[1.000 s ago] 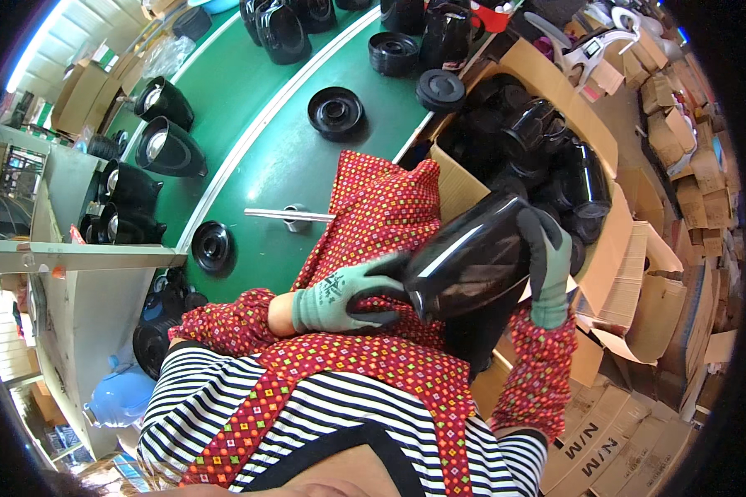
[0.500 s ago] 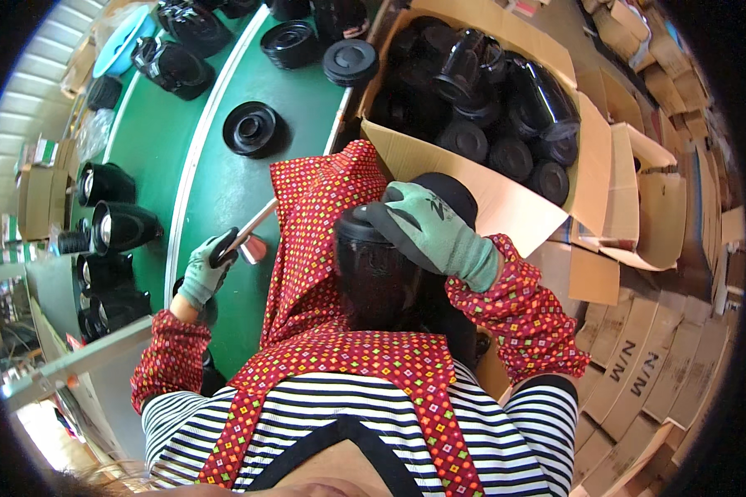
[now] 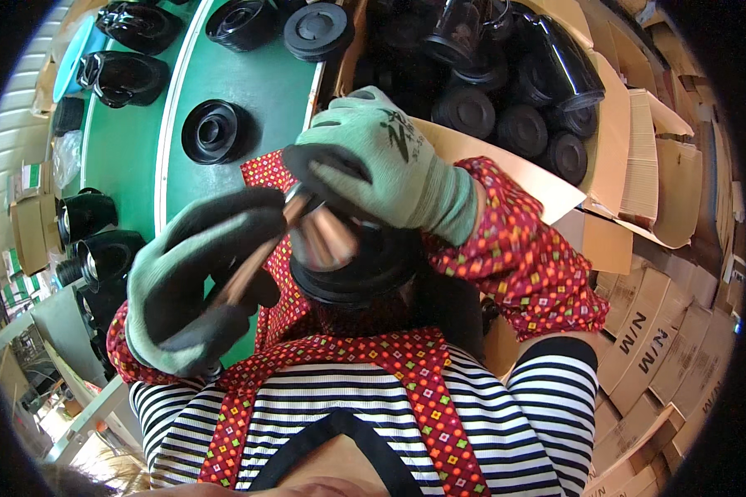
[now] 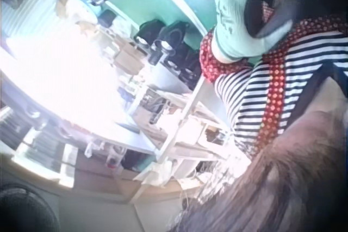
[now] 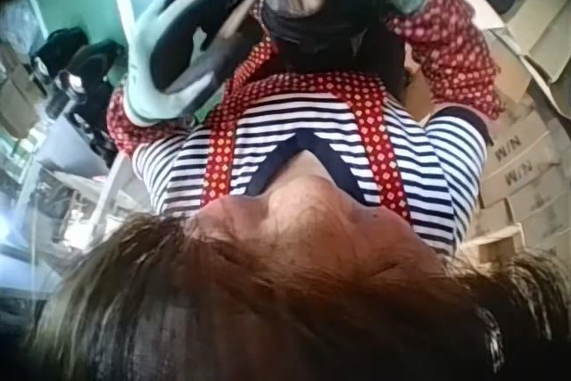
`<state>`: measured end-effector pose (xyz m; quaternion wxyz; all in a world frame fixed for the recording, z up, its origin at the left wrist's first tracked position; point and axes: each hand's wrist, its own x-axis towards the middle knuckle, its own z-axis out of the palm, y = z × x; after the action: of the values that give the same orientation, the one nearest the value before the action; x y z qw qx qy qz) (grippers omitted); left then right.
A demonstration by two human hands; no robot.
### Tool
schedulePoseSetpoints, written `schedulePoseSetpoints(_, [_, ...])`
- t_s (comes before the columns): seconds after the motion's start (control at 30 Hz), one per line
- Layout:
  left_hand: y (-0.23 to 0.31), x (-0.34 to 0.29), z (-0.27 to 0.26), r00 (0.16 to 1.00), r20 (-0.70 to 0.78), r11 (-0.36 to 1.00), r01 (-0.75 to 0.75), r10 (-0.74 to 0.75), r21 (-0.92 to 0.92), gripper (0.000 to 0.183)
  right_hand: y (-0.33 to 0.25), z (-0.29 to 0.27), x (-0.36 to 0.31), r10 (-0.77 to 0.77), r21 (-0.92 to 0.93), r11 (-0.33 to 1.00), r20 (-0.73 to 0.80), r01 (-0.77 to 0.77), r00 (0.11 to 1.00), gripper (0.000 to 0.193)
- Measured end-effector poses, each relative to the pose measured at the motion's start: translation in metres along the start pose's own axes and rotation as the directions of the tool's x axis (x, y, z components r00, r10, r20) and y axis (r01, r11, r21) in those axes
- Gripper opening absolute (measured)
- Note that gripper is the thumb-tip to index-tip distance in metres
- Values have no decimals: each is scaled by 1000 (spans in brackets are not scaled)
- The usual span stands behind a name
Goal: The person repeatedly picks up black plastic containers and lids from a green table, inserts a metal rod into the container, and secures the lid. The person places the assembled containers into a cardboard box. The process is repeated for multiple units.
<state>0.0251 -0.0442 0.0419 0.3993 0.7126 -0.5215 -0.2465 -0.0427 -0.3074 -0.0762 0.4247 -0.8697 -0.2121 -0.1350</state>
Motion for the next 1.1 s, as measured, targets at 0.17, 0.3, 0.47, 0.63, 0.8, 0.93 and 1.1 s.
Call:
schedulePoseSetpoints(0.17, [-19,50,11,939,30,936,-338,342,-96,50,51,47,-48,-53,378,915,-231,140,971,40])
schedulePoseSetpoints(0.3, [-13,77,75,886,99,865,-409,453,-290,36,47,60,-41,-146,538,807,-218,244,965,36])
schedulePoseSetpoints(0.47, [19,92,117,990,140,952,-67,26,297,41,49,70,-25,-308,351,867,-180,353,934,32])
schedulePoseSetpoints(0.63, [20,97,128,976,219,944,-87,16,318,42,47,75,-23,-277,472,817,-180,331,944,29])
schedulePoseSetpoints(0.8, [13,78,109,964,159,973,-225,215,48,45,30,88,-28,-235,507,779,-310,369,921,27])
schedulePoseSetpoints(0.93, [-47,49,86,858,-95,698,-470,504,-540,36,6,35,-51,-14,24,1000,-88,17,996,42])
schedulePoseSetpoints(1.1, [-71,23,65,899,-122,522,-350,420,-778,45,-4,-2,-34,145,58,985,222,-162,964,56])
